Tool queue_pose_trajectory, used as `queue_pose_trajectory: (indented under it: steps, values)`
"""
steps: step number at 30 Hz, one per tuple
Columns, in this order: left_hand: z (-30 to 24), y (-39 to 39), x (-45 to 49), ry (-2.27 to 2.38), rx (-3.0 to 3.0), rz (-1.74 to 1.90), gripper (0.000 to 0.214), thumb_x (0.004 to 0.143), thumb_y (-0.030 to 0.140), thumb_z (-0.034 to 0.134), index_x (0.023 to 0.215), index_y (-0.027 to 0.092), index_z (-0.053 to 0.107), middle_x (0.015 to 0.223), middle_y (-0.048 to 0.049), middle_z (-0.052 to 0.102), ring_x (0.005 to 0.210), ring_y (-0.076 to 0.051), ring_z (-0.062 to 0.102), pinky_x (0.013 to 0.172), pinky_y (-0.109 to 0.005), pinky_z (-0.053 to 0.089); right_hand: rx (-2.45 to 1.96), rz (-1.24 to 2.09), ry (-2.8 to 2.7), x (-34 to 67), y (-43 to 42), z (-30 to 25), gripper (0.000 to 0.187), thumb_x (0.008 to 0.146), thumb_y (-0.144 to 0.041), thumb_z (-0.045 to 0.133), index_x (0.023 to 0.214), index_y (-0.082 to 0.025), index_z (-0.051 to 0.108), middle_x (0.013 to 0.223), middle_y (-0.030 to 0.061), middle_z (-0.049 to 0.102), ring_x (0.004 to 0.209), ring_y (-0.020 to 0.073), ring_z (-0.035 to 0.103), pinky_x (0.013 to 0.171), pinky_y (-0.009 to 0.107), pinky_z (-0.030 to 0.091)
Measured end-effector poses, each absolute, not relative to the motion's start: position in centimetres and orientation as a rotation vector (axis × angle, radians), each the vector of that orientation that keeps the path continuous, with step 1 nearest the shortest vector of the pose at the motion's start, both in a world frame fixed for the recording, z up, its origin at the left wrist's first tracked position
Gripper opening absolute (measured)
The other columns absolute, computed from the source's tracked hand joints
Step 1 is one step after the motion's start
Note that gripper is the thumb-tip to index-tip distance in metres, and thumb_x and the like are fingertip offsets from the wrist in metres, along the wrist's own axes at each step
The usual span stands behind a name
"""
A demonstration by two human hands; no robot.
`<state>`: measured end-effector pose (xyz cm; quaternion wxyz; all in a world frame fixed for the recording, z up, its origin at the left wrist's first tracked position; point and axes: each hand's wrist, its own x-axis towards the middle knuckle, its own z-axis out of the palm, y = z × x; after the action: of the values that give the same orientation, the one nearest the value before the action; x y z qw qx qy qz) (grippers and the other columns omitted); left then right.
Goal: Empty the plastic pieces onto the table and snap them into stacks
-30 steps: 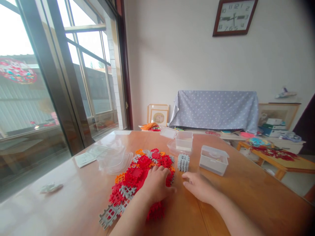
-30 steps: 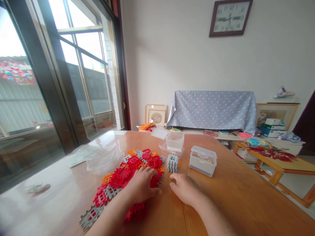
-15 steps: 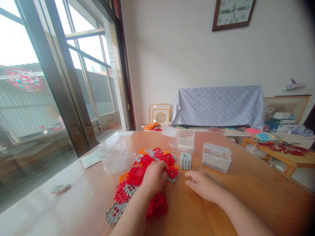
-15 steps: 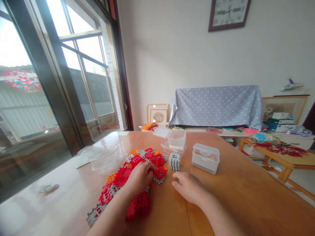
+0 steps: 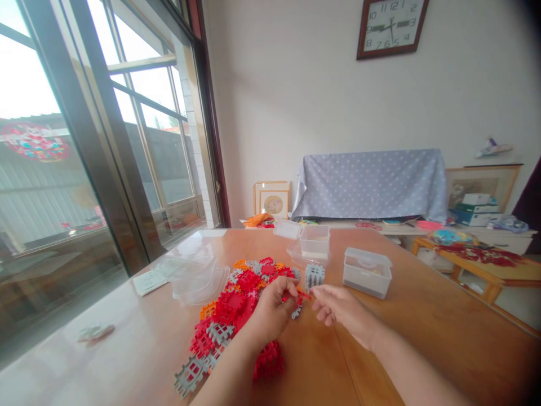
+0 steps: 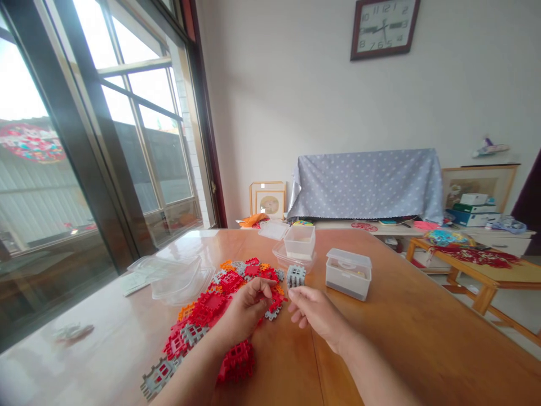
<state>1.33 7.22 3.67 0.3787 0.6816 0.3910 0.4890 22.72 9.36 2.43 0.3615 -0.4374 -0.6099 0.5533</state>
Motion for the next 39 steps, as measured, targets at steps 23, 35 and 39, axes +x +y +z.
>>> queue_pose_trajectory:
  steps: [23,35,39]
  values:
    - [4.1,7.3,0.9,1.311,1.79,1.07,0.021,0.074,0.009,0.049,0.09,0.018,0.061,0.077,0.0012,0.061,0.067,-0.012,0.052,0.061,-0.022,0.04,-1.483,0.88,-2.242,27.8,10.1,2.2,0.025,0.08,-0.017,0.059,0.103,-0.021,0.066,0.069,-0.0045,0.06,0.058,0.0116,0.05,0.053,0.023,0.031]
    - [3.0,8.3,-0.5,1.731,2.135,0.903,0.022,0.076,0.011,0.051,0.089,0.023,0.064,0.089,-0.0029,0.07,0.087,-0.02,0.062,0.075,-0.026,0.043,-1.312,0.678,-2.445,25.2,9.3,2.5,0.036,0.074,-0.028,0.074,0.109,-0.028,0.072,0.104,0.0019,0.059,0.089,0.0193,0.06,0.08,0.029,0.044]
    - [3.1,8.3,-0.5,1.766,2.196,0.868,0.023,0.076,0.01,0.051,0.09,0.023,0.064,0.092,-0.0034,0.07,0.091,-0.02,0.061,0.079,-0.027,0.043,-1.355,0.683,-2.462,25.8,9.5,2.3,0.021,0.072,-0.023,0.072,0.093,-0.025,0.072,0.098,0.0007,0.058,0.085,0.0175,0.059,0.076,0.028,0.042]
